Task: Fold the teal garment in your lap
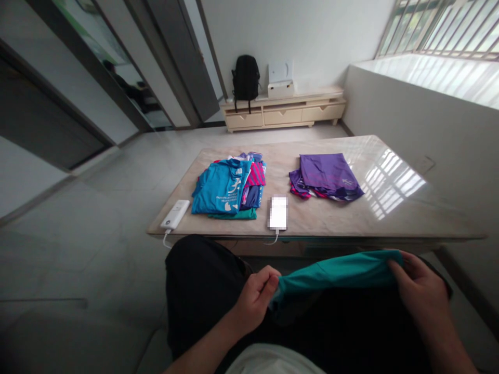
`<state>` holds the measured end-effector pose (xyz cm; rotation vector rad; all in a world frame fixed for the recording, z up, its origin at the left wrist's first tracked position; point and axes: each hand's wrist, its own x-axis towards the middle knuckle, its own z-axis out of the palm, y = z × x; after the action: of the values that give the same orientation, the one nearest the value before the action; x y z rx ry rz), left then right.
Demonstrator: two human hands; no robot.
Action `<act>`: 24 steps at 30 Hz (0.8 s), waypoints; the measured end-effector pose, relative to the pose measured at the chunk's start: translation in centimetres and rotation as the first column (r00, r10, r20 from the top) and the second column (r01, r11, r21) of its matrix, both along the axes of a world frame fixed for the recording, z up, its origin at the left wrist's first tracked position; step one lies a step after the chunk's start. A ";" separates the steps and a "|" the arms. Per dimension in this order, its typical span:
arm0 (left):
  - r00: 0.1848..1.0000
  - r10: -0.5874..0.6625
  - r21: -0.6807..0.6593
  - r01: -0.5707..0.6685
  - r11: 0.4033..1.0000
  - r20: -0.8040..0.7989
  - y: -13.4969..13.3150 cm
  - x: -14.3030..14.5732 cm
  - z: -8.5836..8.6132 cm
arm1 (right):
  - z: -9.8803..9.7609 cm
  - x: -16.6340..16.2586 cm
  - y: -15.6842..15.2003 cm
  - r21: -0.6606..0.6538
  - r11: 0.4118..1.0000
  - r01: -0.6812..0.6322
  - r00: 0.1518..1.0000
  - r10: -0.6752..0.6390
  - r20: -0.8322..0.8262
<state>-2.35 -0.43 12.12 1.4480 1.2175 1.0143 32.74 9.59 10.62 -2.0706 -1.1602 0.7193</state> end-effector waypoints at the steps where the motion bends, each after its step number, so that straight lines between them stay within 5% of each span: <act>1: 1.000 -0.005 0.004 0.005 1.000 0.010 0.1 0.0 0.3 | -0.5 -0.2 0.0 0.020 0.997 -0.072 0.997 0.071 0.044; 4: 0.996 -0.083 0.062 0.084 0.995 -0.026 0.2 0.1 1.1 | -1.0 -2.8 -1.0 0.235 0.890 -0.392 0.920 0.385 0.079; 7: 0.969 -0.191 0.119 0.211 0.970 -0.154 0.1 0.0 1.9 | -0.2 -7.2 -2.8 0.293 0.580 -0.760 0.595 0.803 -0.046; 10: 0.927 -0.256 0.129 0.299 0.945 -0.273 -0.2 -0.3 2.4 | 1.0 -11.2 -4.2 0.237 0.342 -0.910 0.301 0.934 -0.190; 17: 0.934 -0.162 0.114 0.207 0.972 -0.319 -0.9 -2.1 2.4 | 1.5 -14.5 -4.6 0.296 0.275 -0.915 0.269 0.961 -0.063; 24: 0.979 -0.056 -0.028 0.052 0.998 -0.197 -0.6 -1.7 1.8 | 0.9 -15.7 -5.7 0.438 0.265 -0.859 0.339 0.936 0.098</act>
<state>-4.01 -1.07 13.90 1.5845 1.3189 0.8323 17.08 3.87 11.55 -0.7381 -2.1858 1.0009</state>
